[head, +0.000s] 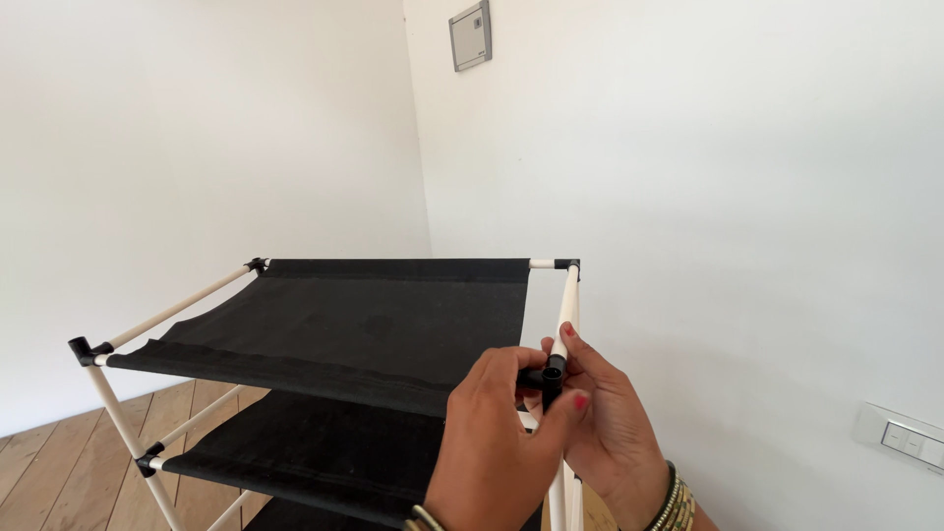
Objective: The person assembles a three-tier fabric shelf by connecting white poles with black plastic connectors and attaching black fabric shelves to the frame. They secure each joint and adjust the shelves to ensure stability.
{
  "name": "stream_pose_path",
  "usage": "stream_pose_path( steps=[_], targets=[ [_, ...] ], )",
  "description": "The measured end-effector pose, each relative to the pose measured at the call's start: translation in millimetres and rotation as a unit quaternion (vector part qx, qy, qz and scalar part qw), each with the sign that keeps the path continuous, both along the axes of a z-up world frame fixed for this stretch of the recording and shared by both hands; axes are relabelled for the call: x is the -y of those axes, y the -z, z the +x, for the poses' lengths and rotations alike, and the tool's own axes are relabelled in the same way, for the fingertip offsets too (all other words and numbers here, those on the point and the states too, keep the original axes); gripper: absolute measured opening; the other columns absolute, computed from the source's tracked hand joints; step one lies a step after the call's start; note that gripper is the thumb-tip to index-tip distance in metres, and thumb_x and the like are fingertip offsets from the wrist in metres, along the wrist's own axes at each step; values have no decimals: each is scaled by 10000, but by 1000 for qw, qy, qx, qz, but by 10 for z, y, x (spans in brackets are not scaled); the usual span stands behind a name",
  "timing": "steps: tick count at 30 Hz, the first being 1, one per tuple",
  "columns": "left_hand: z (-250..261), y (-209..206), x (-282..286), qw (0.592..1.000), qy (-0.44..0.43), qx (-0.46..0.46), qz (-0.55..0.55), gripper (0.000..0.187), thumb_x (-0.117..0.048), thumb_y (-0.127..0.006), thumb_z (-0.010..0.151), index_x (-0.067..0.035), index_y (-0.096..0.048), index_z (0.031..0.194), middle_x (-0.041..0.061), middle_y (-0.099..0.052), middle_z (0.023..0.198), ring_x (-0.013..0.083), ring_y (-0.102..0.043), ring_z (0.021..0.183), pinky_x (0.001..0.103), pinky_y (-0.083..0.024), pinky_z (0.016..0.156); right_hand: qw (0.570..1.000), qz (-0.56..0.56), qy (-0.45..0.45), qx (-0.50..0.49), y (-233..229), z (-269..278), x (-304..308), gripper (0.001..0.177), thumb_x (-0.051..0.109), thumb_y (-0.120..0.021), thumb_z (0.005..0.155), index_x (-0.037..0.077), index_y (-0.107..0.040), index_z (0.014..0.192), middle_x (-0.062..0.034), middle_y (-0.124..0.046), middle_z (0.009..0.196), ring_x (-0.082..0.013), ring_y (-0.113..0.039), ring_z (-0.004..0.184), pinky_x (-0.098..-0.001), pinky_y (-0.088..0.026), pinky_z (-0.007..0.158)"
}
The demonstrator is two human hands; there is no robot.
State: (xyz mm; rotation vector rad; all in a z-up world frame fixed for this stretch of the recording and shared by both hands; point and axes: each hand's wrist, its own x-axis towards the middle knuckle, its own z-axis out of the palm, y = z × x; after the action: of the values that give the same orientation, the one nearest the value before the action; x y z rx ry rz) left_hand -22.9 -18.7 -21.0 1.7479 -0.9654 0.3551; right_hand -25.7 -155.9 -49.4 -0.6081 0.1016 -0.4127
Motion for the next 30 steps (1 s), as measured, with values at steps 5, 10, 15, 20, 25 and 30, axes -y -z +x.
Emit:
stream_pose_path(
  steps=[5, 10, 15, 20, 25, 30],
  targets=[
    [-35, -5, 57, 999, -40, -15, -1, 356, -230, -777, 809, -23, -677, 1081, 104, -724, 854, 185, -741, 750, 323, -595, 659, 998, -41, -30, 23, -9, -21, -7, 286, 325, -681, 916, 57, -602, 851, -91, -630, 707, -202, -600, 604, -339, -543, 603],
    [-48, -52, 56, 999, -52, 4, -1, 311, -232, -777, 803, -36, -704, 1034, 73, -725, 880, 180, -744, 737, 317, -592, 648, 999, -31, -26, 30, 44, -8, 18, 264, 304, -641, 951, 61, -609, 856, -83, -645, 730, -183, -626, 652, -320, -535, 609],
    [-90, -135, 34, 996, -65, -25, 50, 320, -247, -775, 801, -69, -701, 1056, 37, -707, 879, 166, -739, 765, 323, -589, 659, 990, -81, -81, 85, 97, 16, 77, 347, 360, -621, 963, 42, -638, 826, -125, -660, 693, -212, -625, 631, -311, -521, 547],
    [-148, -229, 10, 990, -87, -65, 95, 320, -284, -779, 802, -105, -701, 1056, 12, -709, 876, 164, -734, 763, 328, -581, 666, 994, -35, -78, 69, 113, 12, 78, 295, 314, -631, 967, 48, -626, 841, -86, -658, 725, -174, -644, 709, -291, -541, 630],
    [-148, -293, 16, 985, -88, -90, 116, 297, -284, -786, 795, -119, -709, 1030, 17, -729, 850, 161, -745, 748, 320, -589, 660, 999, -25, -32, 20, 88, 1, 58, 274, 310, -634, 962, 62, -607, 850, -60, -646, 753, -148, -642, 726, -290, -558, 701],
    [-159, -311, 6, 989, -84, -63, 101, 313, -300, -799, 791, -96, -707, 1010, 28, -740, 847, 159, -740, 735, 315, -590, 641, 999, -49, -9, 21, 42, -20, 22, 263, 306, -666, 971, 63, -618, 883, -50, -630, 767, -154, -632, 728, -301, -550, 695]
  ],
)
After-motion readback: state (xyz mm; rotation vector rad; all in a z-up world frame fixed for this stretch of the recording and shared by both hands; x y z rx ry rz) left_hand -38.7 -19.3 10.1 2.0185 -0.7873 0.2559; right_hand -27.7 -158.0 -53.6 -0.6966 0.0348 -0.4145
